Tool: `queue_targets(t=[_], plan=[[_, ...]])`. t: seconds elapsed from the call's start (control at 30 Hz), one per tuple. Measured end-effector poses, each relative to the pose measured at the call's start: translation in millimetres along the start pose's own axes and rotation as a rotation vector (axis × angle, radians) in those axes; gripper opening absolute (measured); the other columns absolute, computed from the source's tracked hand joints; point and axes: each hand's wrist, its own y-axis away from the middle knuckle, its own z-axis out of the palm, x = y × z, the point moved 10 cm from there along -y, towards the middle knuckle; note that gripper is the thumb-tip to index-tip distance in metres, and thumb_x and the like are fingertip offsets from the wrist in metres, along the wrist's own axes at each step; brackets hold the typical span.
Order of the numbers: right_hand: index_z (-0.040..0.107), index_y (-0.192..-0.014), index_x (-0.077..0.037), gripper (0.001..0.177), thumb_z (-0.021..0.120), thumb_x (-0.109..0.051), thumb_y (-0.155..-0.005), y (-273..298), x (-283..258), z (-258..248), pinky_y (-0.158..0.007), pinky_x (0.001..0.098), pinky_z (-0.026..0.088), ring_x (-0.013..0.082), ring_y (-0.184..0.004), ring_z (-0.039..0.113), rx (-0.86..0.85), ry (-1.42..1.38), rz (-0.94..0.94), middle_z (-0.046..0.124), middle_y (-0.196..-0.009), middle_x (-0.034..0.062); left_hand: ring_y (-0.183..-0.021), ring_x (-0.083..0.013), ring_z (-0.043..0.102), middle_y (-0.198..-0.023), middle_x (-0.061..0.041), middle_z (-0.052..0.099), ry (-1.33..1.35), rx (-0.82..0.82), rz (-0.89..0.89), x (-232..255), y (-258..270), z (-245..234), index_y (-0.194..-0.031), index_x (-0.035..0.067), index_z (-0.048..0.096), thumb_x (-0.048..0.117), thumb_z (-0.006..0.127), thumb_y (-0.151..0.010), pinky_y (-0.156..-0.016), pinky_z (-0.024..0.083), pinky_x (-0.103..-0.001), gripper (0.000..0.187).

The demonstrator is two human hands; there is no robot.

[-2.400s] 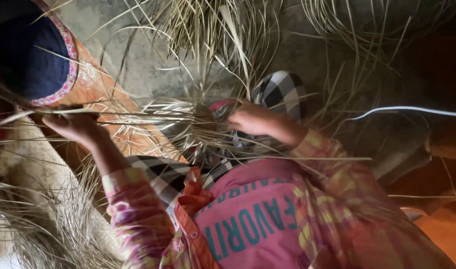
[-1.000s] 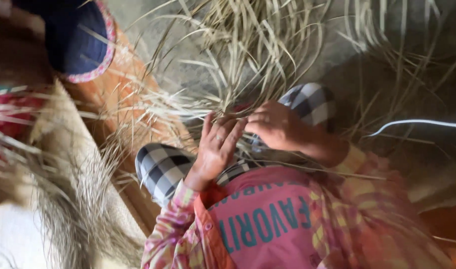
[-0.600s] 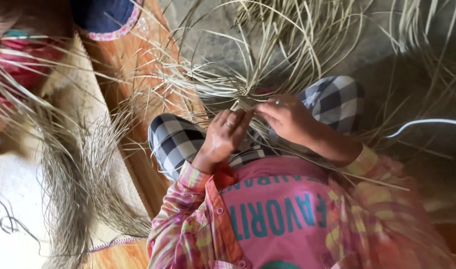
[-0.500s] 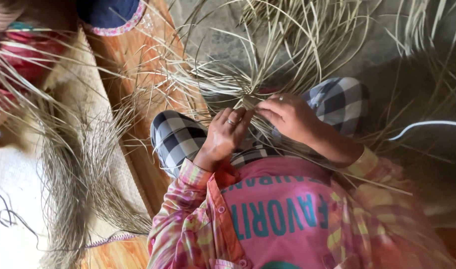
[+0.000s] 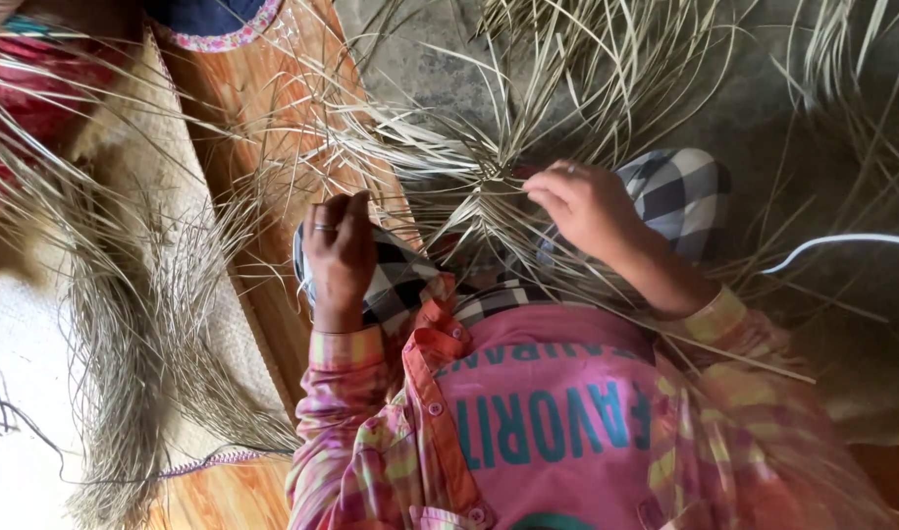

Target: A person is sitting on the floor weaving dried straw or grass fibers together to create a mat.

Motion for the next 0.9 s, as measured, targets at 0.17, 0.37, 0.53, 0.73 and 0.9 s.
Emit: queue_targets(t=[0.17,0.37,0.53,0.73,0.9], plan=[[0.072,-0.098,-0.007,0.003,0.071,-0.009,-0.096,-6.5,-7.4,5.0,-0.070,0.0341,0.057,0.0247,-0.078,0.071,-0.006,0.110,-0.005,0.069,-0.083,0.0067,-0.065,-0.0270,0.059,-0.087,-0.014,0.066,0.034,-0.168,-0.043,-2.1,17.7,19.1,-0.108,0.003,0.076,-0.001,0.070,-0.092,-0.059,0.049,-0.039,0.018],[0.072,-0.093,-0.011,0.003,0.074,-0.011,-0.091,-3.7,4.6,28.3,-0.067,0.0356,0.056,0.0245,-0.075,0.070,-0.014,0.210,-0.043,0.067,-0.080,0.0048,-0.056,-0.0288,0.062,-0.072,-0.008,0.063,0.292,-0.328,-0.076,36.4,18.3,46.0,-0.097,0.011,0.076,0.005,0.062,-0.092,-0.056,0.052,-0.039,0.016],[0.066,-0.091,-0.003,0.024,0.057,0.019,-0.092,-37.9,-3.6,-68.9,-0.053,0.0294,0.046,0.0175,-0.058,0.053,-0.017,0.374,0.105,0.059,-0.069,0.0055,-0.068,-0.0207,0.068,-0.092,-0.008,0.074,0.345,-0.476,-0.183,36.8,15.2,49.6,-0.107,0.002,0.072,0.003,0.073,-0.083,-0.061,0.052,-0.033,0.024],[0.064,-0.084,-0.004,0.024,0.072,-0.008,-0.107,-30.0,23.9,-113.5,-0.092,0.0409,0.032,0.0315,-0.103,0.040,0.227,0.534,0.446,0.050,-0.101,0.0132,-0.060,-0.0158,0.065,-0.085,-0.005,0.074,0.244,-0.468,-0.138,39.9,22.9,69.7,-0.112,0.004,0.068,0.012,0.075,-0.089,-0.052,0.050,-0.031,0.026],[0.076,-0.111,-0.012,0.030,0.080,-0.006,-0.082,-33.2,-59.3,13.5,-0.086,0.0403,0.055,0.0279,-0.087,0.068,-0.047,0.260,-0.218,0.069,-0.084,0.0097,-0.057,-0.0288,0.065,-0.072,-0.007,0.057,0.439,-0.283,-0.044,63.5,2.3,68.4,-0.109,0.008,0.067,0.014,0.051,-0.102,-0.052,0.053,-0.036,0.018]])
